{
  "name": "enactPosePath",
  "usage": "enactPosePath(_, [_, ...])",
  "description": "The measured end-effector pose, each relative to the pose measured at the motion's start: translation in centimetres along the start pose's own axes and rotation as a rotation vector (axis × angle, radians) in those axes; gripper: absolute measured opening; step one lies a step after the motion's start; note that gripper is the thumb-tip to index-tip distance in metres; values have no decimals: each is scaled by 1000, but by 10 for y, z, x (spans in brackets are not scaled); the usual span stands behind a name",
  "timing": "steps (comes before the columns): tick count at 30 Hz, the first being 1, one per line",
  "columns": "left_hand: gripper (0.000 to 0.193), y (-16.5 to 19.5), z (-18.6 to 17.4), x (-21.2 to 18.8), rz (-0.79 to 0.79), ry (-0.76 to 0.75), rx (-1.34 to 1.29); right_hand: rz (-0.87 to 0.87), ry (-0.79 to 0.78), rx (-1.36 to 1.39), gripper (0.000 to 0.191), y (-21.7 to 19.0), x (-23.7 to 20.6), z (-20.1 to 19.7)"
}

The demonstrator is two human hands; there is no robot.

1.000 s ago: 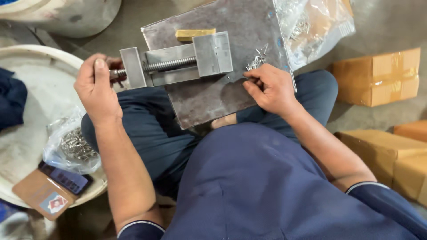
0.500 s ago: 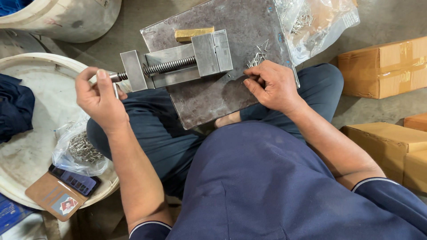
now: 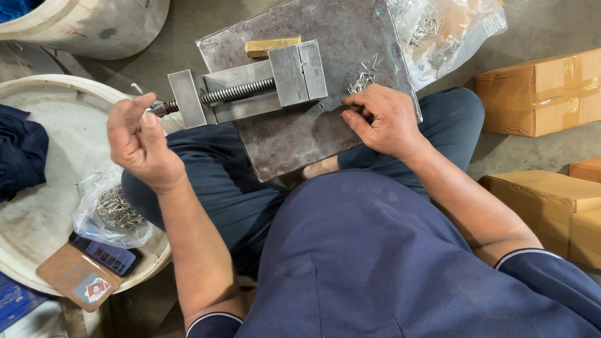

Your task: The person sits on the floor and uses a metal press tool to assemble small metal components. They repeatedly pick up small metal pieces, place them into the press, and tighten the screw mechanism to secure them. The person occasionally adjusts the press and handles the components with their hands.

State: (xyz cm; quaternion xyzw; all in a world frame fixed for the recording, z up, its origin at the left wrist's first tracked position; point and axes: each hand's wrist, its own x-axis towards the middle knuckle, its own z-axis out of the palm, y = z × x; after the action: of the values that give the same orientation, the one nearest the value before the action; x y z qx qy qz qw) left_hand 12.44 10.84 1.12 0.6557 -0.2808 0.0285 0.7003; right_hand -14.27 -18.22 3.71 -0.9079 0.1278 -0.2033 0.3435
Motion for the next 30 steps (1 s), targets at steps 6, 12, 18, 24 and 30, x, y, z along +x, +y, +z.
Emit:
enactPosePath(6, [26, 0, 5, 1, 54, -57, 120, -7, -4, -13, 18, -2, 1, -1])
enactPosePath(12, [27, 4, 4, 4, 80, -9, 159, -65, 0, -107, 16, 3, -3, 0])
enactPosePath(18, [19, 5, 6, 7, -357, -20, -22, -9, -43, -95, 15, -2, -4, -1])
enactPosePath(24, [18, -8, 3, 5, -206, -93, -89, -147, -76, -237, 20, -14, 2, 8])
enactPosePath(30, [19, -7, 0, 2, -92, -65, -49, -148, -98, -326, 17, -18, 9, 12])
